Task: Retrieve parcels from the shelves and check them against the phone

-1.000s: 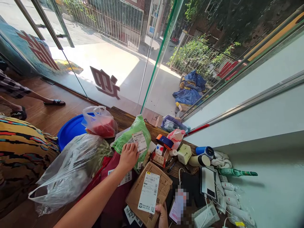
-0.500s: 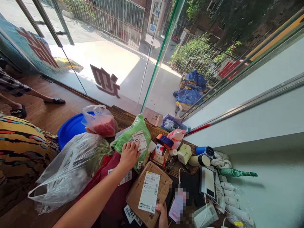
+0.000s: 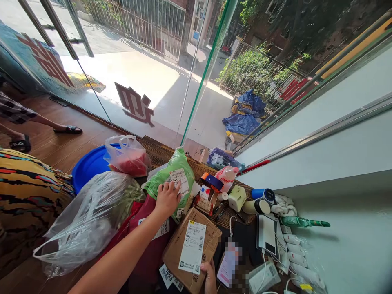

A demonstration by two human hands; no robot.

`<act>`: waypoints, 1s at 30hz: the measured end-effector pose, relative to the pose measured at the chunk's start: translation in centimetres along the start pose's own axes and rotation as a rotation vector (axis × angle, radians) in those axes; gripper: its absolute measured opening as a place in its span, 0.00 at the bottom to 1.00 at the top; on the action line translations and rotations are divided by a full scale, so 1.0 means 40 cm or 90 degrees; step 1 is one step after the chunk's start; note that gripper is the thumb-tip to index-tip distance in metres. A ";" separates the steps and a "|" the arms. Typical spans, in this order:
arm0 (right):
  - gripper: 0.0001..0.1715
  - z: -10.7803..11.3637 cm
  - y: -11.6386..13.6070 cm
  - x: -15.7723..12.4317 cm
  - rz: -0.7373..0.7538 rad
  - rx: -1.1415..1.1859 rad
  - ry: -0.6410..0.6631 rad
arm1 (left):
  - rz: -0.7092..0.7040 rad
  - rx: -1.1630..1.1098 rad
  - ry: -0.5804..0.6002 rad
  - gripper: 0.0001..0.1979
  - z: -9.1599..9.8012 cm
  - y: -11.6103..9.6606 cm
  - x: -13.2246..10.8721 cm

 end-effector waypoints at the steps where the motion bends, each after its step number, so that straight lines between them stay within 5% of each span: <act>1: 0.25 -0.001 0.001 0.000 0.002 0.004 0.000 | -0.001 0.001 0.000 0.26 -0.001 0.000 0.000; 9: 0.23 -0.020 -0.006 -0.019 -0.001 0.033 0.011 | 0.000 -0.022 0.024 0.26 -0.011 -0.009 0.011; 17: 0.17 0.019 -0.059 0.008 -0.019 0.086 0.065 | -0.046 -0.039 0.048 0.27 0.019 -0.006 0.003; 23: 0.20 0.000 -0.054 -0.012 0.027 0.136 0.110 | -0.187 -0.324 0.075 0.28 0.051 -0.024 -0.197; 30: 0.15 -0.018 0.002 -0.106 0.012 0.230 0.120 | -0.062 -0.893 0.353 0.37 -0.057 -0.080 -0.445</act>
Point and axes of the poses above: each hand's wrist, its own x-axis towards the middle knuckle, its own z-axis out of the back of the hand, y = z × x, the point moved 6 cm from there along x, towards the middle knuckle, and after that the axes turned 13 degrees about y, right-handed, at the moved point
